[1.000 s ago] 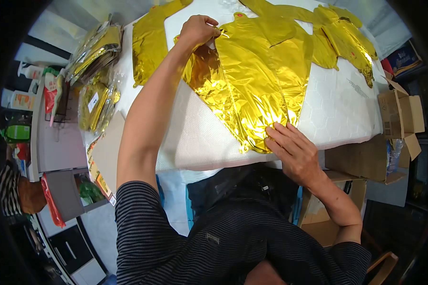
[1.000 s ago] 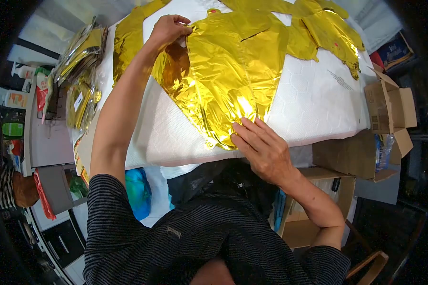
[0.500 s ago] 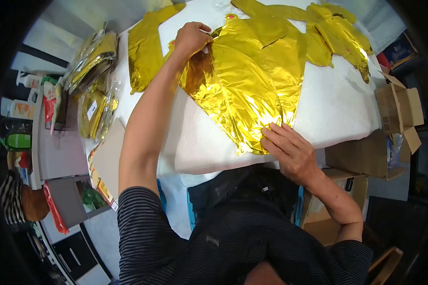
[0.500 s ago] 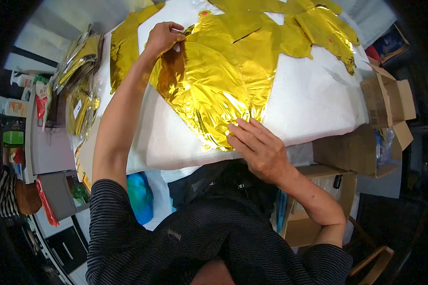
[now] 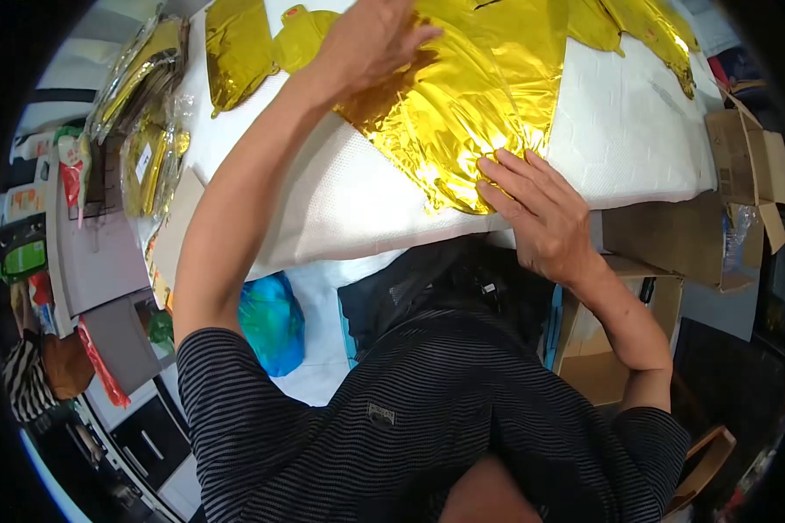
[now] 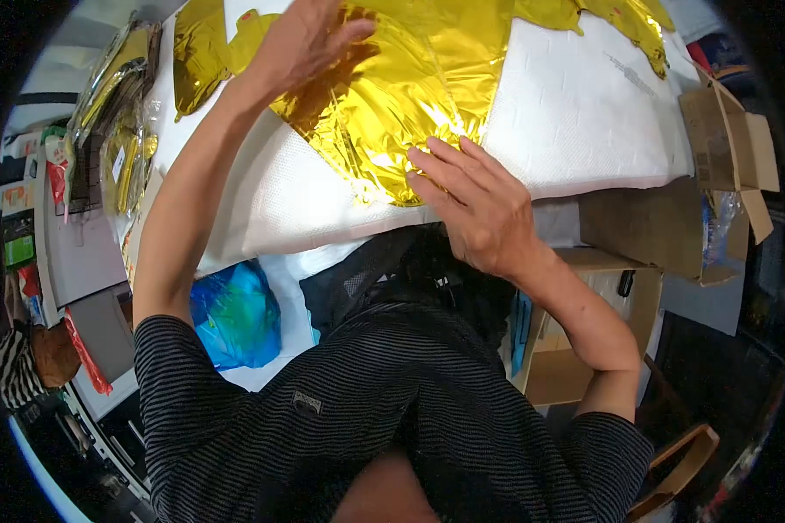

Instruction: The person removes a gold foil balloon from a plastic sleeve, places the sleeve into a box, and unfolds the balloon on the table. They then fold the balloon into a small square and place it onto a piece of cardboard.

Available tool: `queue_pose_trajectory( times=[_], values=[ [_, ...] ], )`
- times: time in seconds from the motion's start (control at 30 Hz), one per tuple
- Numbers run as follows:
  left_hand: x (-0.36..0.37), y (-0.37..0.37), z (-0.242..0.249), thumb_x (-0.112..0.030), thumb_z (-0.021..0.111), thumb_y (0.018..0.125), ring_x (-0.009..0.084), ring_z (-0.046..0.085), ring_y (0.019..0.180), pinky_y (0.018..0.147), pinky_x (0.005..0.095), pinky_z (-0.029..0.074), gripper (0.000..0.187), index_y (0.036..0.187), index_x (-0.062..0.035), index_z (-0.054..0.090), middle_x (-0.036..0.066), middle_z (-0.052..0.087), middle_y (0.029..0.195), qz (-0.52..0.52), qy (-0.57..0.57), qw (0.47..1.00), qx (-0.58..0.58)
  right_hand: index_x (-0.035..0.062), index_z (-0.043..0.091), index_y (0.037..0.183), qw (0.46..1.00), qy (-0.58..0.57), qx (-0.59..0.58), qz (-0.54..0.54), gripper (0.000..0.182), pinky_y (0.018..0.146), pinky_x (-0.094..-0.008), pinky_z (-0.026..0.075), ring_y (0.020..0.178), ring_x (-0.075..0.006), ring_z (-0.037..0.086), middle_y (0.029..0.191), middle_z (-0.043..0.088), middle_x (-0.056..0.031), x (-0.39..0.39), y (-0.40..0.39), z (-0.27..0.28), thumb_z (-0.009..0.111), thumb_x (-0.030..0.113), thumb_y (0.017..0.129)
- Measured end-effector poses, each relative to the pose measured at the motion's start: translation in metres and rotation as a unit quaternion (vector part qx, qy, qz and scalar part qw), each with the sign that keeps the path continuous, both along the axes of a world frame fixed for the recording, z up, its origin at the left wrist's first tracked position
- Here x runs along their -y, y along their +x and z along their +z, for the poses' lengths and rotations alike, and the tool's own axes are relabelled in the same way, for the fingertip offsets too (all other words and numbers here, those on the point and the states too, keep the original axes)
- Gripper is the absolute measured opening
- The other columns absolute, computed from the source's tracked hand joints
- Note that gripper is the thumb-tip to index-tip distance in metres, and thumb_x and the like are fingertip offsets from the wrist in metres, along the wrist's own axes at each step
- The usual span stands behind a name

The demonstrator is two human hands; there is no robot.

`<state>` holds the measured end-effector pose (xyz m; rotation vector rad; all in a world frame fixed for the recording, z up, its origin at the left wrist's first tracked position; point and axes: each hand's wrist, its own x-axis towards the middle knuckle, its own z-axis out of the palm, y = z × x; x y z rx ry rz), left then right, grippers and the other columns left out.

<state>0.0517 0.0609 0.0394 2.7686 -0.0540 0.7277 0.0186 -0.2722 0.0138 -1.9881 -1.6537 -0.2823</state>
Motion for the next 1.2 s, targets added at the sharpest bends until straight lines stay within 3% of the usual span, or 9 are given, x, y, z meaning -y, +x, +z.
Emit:
queue_pose_trajectory(
  times=[0.07, 0.1, 0.2, 0.23, 0.47, 0.8, 1.0, 1.1, 1.2],
  values=[
    [0.024, -0.015, 0.006, -0.022, 0.069, 0.094, 0.0443, 0.055, 0.125, 0.106, 0.051, 0.046, 0.044, 0.129, 0.002, 0.058, 0.029, 0.061, 0.127, -0.071, 0.039, 0.996, -0.036, 0.0029, 0.073, 0.115, 1.0, 0.0, 0.007, -0.003, 0.035, 0.11, -0.0493, 0.049, 0.126, -0.0333, 0.066, 0.132, 0.07, -0.0139, 0.0, 0.0, -0.001, 0.062, 0.0, 0.082],
    [0.025, -0.013, -0.005, -0.017, 0.066, 0.097, 0.0386, 0.062, 0.123, 0.103, 0.0475, 0.051, 0.037, 0.125, 0.0053, 0.061, 0.025, 0.066, 0.124, -0.083, 0.144, 0.984, 0.072, 0.0029, 0.073, 0.115, 1.0, 0.001, 0.01, -0.004, 0.035, 0.11, -0.0493, 0.049, 0.126, -0.0333, 0.066, 0.132, 0.07, -0.0139, 0.0, -0.001, -0.001, 0.062, 0.0, 0.082],
    [0.017, -0.015, -0.033, -0.042, 0.065, 0.098, 0.0436, 0.053, 0.136, 0.114, 0.0455, 0.043, 0.059, 0.139, -0.0008, 0.057, 0.027, 0.056, 0.144, -0.079, 0.109, 0.991, -0.003, 0.003, 0.073, 0.115, 1.0, -0.003, 0.014, -0.014, 0.035, 0.11, -0.0493, 0.049, 0.127, -0.0329, 0.065, 0.133, 0.069, -0.0138, 0.002, 0.0, -0.001, 0.061, -0.001, 0.082],
    [0.015, -0.016, -0.037, -0.047, 0.054, 0.105, 0.0486, 0.036, 0.146, 0.121, 0.0511, 0.032, 0.062, 0.146, 0.0001, 0.048, 0.027, 0.04, 0.157, -0.072, 0.072, 0.991, -0.084, 0.0029, 0.073, 0.115, 1.0, 0.007, 0.002, -0.009, 0.035, 0.11, -0.0494, 0.05, 0.127, -0.0326, 0.065, 0.133, 0.069, -0.0137, 0.002, -0.002, -0.004, 0.061, -0.001, 0.081],
    [0.018, -0.017, -0.033, -0.047, 0.056, 0.104, 0.047, 0.033, 0.149, 0.125, 0.0519, 0.027, 0.067, 0.152, -0.0018, 0.045, 0.028, 0.039, 0.159, -0.057, 0.1, 0.988, -0.103, 0.0001, 0.072, 0.118, 0.993, 0.036, -0.096, 0.057, 0.042, 0.104, -0.0472, 0.054, 0.119, -0.0348, 0.069, 0.125, 0.072, -0.0155, 0.013, 0.046, 0.009, 0.06, -0.004, 0.078],
    [0.02, -0.019, -0.026, -0.046, 0.058, 0.103, 0.0457, 0.028, 0.152, 0.127, 0.0532, 0.022, 0.068, 0.154, -0.003, 0.043, 0.027, 0.034, 0.162, -0.066, 0.083, 0.986, -0.129, 0.0004, 0.07, 0.122, 0.913, 0.016, 0.053, -0.404, 0.043, 0.092, -0.0465, 0.055, 0.109, -0.0394, 0.07, 0.116, 0.073, -0.0222, 0.008, 0.276, 0.027, 0.073, 0.033, 0.095],
    [0.023, -0.021, -0.019, -0.042, 0.062, 0.101, 0.0458, 0.028, 0.153, 0.127, 0.0538, 0.022, 0.069, 0.154, -0.0018, 0.042, 0.028, 0.032, 0.163, -0.063, 0.067, 0.985, -0.143, -0.0006, 0.07, 0.116, 0.866, -0.088, -0.027, -0.491, 0.047, 0.088, -0.0504, 0.053, 0.101, -0.0407, 0.069, 0.104, 0.072, -0.023, 0.019, 0.342, 0.008, 0.075, 0.039, 0.092],
    [0.024, -0.019, -0.018, -0.04, 0.063, 0.101, 0.0455, 0.028, 0.153, 0.127, 0.0535, 0.021, 0.069, 0.154, -0.0016, 0.042, 0.028, 0.032, 0.163, -0.062, 0.068, 0.985, -0.147, 0.0001, 0.072, 0.114, 0.892, 0.011, 0.071, -0.446, 0.046, 0.088, -0.0483, 0.054, 0.1, -0.04, 0.07, 0.105, 0.073, -0.0228, 0.023, 0.351, -0.005, 0.078, 0.038, 0.089],
    [0.023, -0.02, -0.02, -0.04, 0.064, 0.101, 0.0451, 0.029, 0.153, 0.127, 0.0532, 0.021, 0.07, 0.154, -0.0016, 0.041, 0.028, 0.032, 0.163, -0.061, 0.067, 0.985, -0.149, 0.0004, 0.074, 0.111, 0.89, -0.003, 0.009, -0.456, 0.043, 0.086, -0.0449, 0.055, 0.096, -0.0351, 0.072, 0.103, 0.076, -0.0194, 0.02, 0.362, -0.003, 0.08, 0.035, 0.086]
  ],
)
